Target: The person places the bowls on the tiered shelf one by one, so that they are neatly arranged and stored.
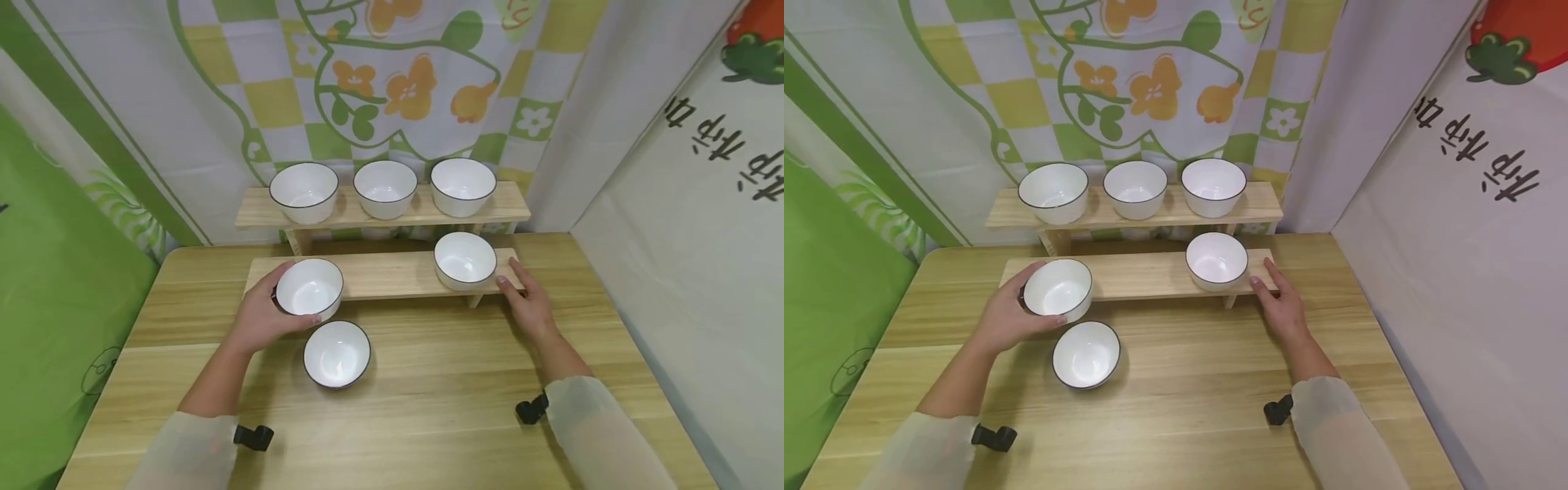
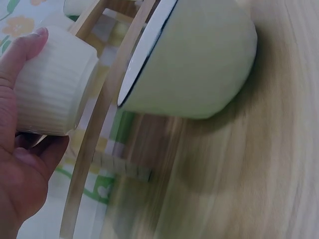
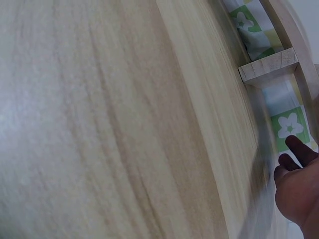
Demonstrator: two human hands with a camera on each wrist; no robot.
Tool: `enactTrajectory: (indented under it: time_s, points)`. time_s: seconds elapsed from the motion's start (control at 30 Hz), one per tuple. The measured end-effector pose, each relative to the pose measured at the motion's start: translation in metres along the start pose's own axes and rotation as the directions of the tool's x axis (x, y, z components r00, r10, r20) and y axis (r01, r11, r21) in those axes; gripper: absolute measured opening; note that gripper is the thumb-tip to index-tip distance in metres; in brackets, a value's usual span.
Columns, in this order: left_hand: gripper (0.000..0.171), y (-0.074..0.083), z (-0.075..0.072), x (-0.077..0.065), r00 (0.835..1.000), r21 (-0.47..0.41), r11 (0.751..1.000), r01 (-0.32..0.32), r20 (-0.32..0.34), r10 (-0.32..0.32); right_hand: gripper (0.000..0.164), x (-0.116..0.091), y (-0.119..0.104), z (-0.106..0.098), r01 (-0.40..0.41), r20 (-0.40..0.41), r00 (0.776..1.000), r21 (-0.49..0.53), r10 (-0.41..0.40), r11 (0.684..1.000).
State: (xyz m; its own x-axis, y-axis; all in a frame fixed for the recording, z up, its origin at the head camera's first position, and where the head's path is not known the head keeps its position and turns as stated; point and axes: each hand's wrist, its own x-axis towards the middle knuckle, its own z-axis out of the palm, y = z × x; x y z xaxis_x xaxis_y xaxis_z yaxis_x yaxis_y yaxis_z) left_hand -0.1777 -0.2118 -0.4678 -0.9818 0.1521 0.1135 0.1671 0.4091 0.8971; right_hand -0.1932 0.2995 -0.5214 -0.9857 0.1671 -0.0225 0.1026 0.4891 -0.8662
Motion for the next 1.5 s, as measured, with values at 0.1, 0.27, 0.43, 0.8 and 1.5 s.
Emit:
enactTrajectory:
  time_s: [0.1, 0.27, 0.43, 0.8, 1.5]
  points:
    - [0.108, 0.004, 0.006, 0.006, 1.0, 0.007, 1.0, -0.014, -0.009, 0.015, 0.075, 0.0, -0.001, 0.0, -0.014, 0.008, 1.0, 0.002, 0.014, 1.0]
    - [0.121, 0.014, 0.019, 0.014, 1.0, 0.032, 0.999, -0.007, -0.027, 0.008, 0.075, -0.002, -0.003, 0.001, -0.026, 0.023, 0.999, 0.004, 0.026, 1.0]
    - [0.122, 0.022, 0.031, 0.021, 1.0, 0.029, 1.0, 0.009, -0.025, -0.008, 0.076, -0.002, -0.003, 0.0, -0.042, 0.018, 0.999, -0.007, 0.042, 0.999]
    - [0.127, 0.034, 0.051, 0.039, 0.998, 0.009, 0.998, 0.059, 0.013, -0.059, 0.076, -0.002, -0.004, 0.001, -0.045, 0.015, 0.999, -0.016, 0.045, 0.999]
    - [0.126, 0.048, 0.103, 0.054, 0.996, 0.065, 0.994, 0.086, -0.015, -0.085, 0.074, -0.001, -0.002, 0.001, -0.018, 0.0, 1.0, -0.004, 0.018, 1.0]
